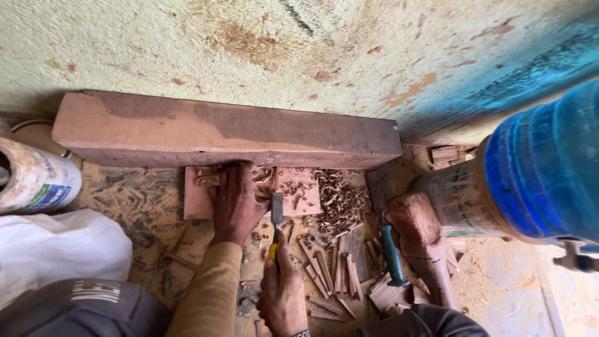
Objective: The person uses a chisel and a wooden mallet to carve a rectangular wooden block resting on the floor. They repeatedly strike the chisel to remove wood shavings, occasionally pausing to clear debris from the work surface.
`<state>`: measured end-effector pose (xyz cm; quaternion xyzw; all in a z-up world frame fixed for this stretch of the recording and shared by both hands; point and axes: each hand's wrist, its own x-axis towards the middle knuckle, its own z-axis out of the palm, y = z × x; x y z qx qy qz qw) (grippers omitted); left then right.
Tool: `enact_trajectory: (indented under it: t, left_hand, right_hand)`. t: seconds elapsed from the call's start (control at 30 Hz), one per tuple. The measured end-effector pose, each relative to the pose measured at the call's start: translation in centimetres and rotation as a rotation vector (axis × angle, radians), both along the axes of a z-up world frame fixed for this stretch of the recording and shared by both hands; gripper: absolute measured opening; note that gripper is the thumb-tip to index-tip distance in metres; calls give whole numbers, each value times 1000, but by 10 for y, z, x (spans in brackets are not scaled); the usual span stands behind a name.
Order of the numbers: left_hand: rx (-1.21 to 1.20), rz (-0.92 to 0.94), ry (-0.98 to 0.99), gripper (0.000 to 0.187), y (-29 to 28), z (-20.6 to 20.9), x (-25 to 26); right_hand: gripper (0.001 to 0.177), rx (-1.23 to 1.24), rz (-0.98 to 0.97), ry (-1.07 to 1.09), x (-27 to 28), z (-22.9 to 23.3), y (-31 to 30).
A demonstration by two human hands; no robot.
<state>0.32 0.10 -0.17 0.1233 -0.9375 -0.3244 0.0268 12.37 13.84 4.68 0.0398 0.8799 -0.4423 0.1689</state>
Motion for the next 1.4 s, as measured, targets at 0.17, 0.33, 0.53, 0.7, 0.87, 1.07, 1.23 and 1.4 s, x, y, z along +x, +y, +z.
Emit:
enact_trajectory:
  t: [0.17,0.33,0.53,0.7,0.87,1.07,1.23,1.4]
  left_hand:
    - [0,6,24,103,2,-9,3]
    - [12,3,65,110,1,-11,-2]
    - [52,23,-13,107,1,6,2]
    - [3,-5,79,107,0,-5,0]
    - [81,24,36,112,-1,5,-2]
    - [93,42,-19,111,2,26,7]
    - [61,17,-11,105,2,2,5]
    - [589,101,18,76,3,-9,-3]
  right_hand:
    - [61,-103,-105,-37,10,12,8]
    - [65,-119,-155,-189,-5,12,2]
    - [63,-84,-2,50,1,-2,14]
    - [67,87,47,266,-21,-22,4]
    - [60,-20,-4,55,-29,-7,3]
    - [54,-52,150,437,-24,-14,16]
    - [58,120,-7,-81,-54,-14,-1]
    - [58,-600,-412,-308,-53,18,0]
